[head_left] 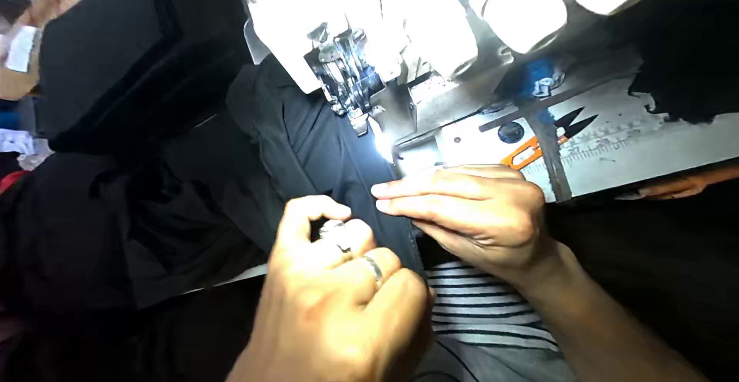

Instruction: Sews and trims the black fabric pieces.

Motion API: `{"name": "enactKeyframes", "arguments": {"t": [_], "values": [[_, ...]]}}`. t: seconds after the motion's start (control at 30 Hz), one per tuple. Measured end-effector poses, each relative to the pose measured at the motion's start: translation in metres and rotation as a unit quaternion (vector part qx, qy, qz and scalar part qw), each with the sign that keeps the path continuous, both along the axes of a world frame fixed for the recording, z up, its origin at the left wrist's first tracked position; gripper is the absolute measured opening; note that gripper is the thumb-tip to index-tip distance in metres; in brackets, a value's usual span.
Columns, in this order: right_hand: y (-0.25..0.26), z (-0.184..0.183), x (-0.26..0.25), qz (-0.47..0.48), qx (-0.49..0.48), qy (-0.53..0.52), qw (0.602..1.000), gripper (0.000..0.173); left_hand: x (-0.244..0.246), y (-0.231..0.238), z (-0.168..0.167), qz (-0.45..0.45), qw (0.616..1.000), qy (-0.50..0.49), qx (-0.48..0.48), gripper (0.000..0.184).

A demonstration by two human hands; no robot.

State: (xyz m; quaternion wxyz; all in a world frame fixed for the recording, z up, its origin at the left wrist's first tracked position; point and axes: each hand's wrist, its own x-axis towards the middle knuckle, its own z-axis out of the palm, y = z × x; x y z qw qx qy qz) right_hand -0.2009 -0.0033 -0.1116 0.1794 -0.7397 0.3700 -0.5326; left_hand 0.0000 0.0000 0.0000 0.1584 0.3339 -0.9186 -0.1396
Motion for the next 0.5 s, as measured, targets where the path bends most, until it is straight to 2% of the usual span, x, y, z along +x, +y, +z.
{"name": "enactKeyframes", "arguments": {"t": [0.1, 0.33, 0.5], "values": [[-0.01, -0.007, 0.004, -0.018, -0.026, -0.019, 0.999, 0.013, -0.004, -0.001, -0.016, 0.01, 1.0, 0.001, -0.021, 0.018], [-0.028, -0.013, 0.01, -0.035, -0.059, -0.057, 0.996, 0.016, -0.008, -0.022, -0.028, 0.033, 0.997, -0.018, -0.062, 0.017], [-0.028, -0.012, 0.01, -0.037, -0.058, -0.059, 0.996, 0.014, -0.004, -0.03, -0.023, 0.038, 0.997, -0.028, -0.068, 0.018]]}}
